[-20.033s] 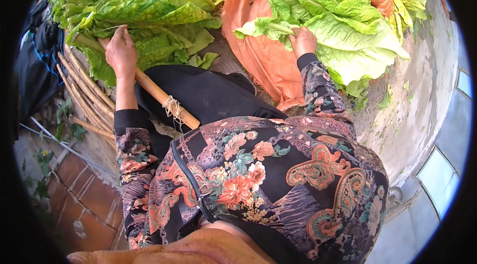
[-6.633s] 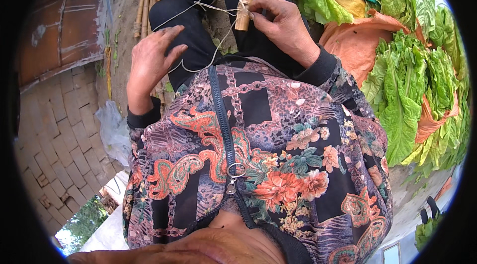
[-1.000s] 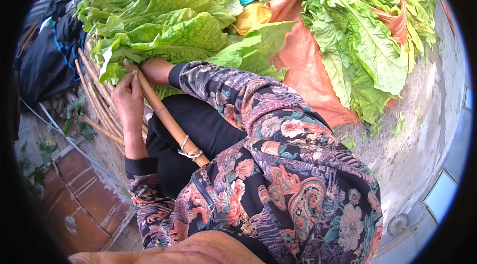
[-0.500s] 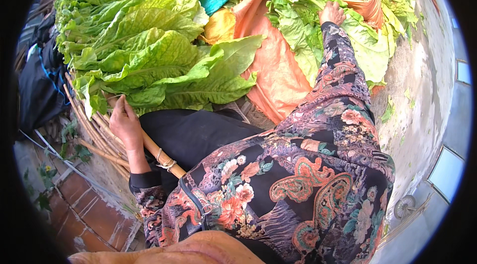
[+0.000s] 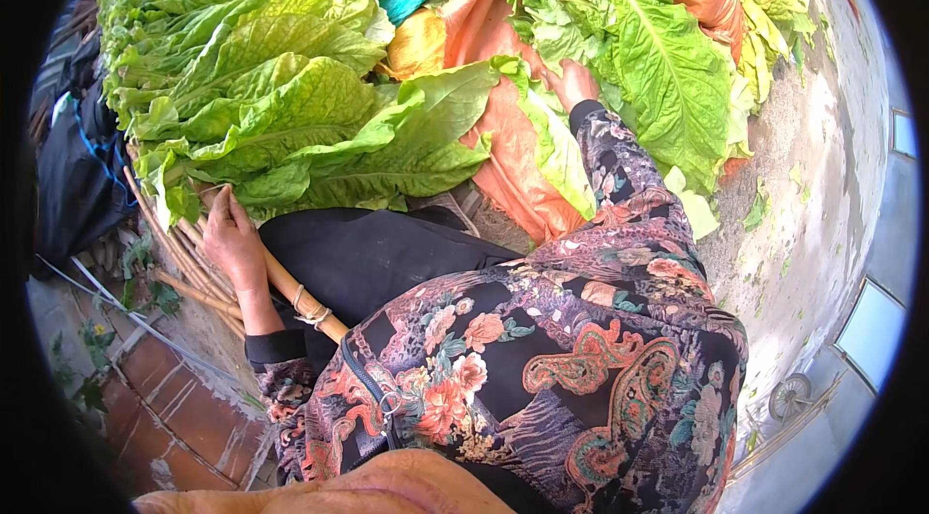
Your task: The person sits on the ground and repeatedly picks up large green leaves, wraps them around a bamboo stick, and ties them with string to form bundles. The person places the finished bundles to the side and continues the process with more leaves.
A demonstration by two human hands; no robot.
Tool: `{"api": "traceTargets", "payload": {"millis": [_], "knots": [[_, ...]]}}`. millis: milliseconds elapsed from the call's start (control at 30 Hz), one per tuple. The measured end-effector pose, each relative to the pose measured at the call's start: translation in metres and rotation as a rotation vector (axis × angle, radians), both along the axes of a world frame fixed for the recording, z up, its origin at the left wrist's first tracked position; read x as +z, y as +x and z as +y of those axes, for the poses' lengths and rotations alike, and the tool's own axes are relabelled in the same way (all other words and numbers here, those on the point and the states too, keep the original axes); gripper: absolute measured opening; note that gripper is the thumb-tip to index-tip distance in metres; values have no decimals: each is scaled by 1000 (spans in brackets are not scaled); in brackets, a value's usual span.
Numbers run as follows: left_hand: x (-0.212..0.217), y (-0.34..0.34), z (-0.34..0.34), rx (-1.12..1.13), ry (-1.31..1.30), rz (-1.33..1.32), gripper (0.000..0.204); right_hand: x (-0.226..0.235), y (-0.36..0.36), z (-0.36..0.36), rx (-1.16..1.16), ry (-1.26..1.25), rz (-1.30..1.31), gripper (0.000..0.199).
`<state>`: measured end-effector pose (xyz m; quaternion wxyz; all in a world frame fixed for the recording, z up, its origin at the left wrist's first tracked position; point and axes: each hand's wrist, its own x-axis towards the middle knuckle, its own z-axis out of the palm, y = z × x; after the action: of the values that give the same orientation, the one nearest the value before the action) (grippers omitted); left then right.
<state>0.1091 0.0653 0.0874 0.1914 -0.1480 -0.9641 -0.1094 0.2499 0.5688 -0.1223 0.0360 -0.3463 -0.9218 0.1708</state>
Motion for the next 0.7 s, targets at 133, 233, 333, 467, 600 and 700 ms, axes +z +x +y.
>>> {"api": "traceTargets", "payload": {"millis": [133,233,333,467,600,700], "knots": [[-1,2,-9,-7,-67,37,17,51,-50,86,-130,605,299,46],[1,-2,-3,-12,-72,45,17,76,-64,126,-243,489,-207,51],[2,-3,0,-3,-37,2,18,59,-62,158,-65,651,-115,40],[5,3,-1,39,-37,-27,19,86,-56,59,278,476,116,33],[5,-2,0,12,-13,-32,19,-3,-24,-15,218,123,-312,40],[8,0,3,34,15,-60,18,-85,-2,-35,93,56,-387,64]]}}
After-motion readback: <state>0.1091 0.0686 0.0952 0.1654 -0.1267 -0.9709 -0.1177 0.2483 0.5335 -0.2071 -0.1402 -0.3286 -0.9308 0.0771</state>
